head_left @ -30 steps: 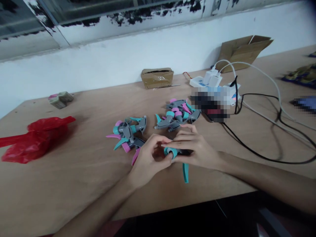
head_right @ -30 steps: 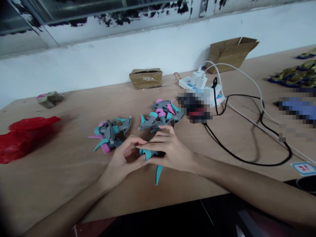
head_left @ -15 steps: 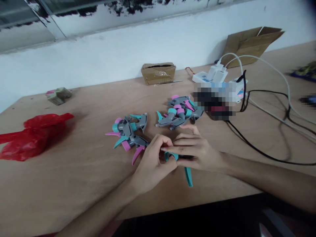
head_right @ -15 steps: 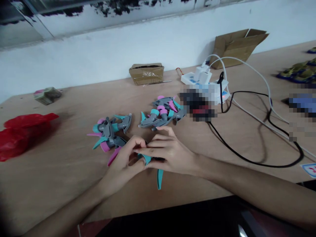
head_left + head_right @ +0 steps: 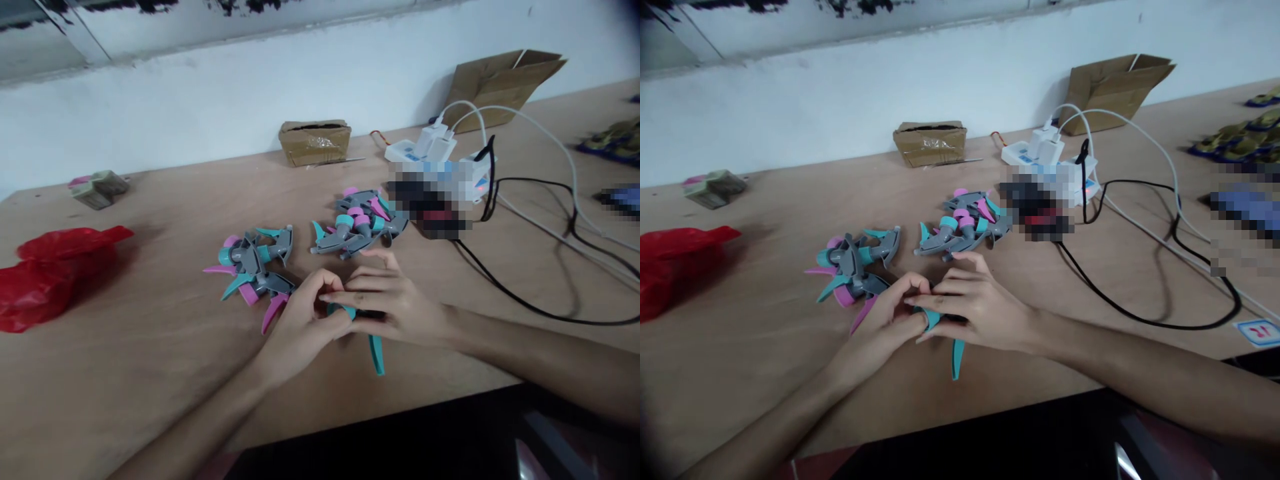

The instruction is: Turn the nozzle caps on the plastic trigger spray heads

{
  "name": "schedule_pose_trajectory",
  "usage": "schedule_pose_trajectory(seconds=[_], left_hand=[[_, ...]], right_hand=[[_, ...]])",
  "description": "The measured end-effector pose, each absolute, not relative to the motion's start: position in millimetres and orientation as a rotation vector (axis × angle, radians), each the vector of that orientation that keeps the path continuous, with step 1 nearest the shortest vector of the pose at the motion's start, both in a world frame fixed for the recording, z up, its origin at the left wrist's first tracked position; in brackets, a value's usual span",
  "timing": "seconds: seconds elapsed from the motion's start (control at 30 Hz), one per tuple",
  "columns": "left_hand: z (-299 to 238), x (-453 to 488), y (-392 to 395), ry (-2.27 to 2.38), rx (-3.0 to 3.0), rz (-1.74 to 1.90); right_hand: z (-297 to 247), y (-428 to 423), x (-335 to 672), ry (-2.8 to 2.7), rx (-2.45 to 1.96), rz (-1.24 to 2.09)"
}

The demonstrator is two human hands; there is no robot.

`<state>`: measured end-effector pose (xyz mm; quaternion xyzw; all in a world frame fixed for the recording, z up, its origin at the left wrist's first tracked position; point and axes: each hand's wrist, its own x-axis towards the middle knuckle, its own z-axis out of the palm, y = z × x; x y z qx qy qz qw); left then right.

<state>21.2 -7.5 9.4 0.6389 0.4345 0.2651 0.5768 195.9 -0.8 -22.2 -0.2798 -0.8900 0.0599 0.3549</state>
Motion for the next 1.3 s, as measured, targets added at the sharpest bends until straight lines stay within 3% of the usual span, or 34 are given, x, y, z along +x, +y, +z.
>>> schedule_pose_trajectory(seconds=[0.8, 1.07, 1.3], left_hand=[[5, 21, -12, 1.127, 2.013, 0.678], [1, 26, -20, 1.705, 2.117, 0.737], [7, 24, -20, 1.575, 2.242, 0.642]], right_hand=[[-26, -4, 197, -2.319, -0.780, -0.163], [-21, -6, 198, -2.254, -0.920, -0.165], [-21, -9, 194, -2.226, -0.976, -0.197]])
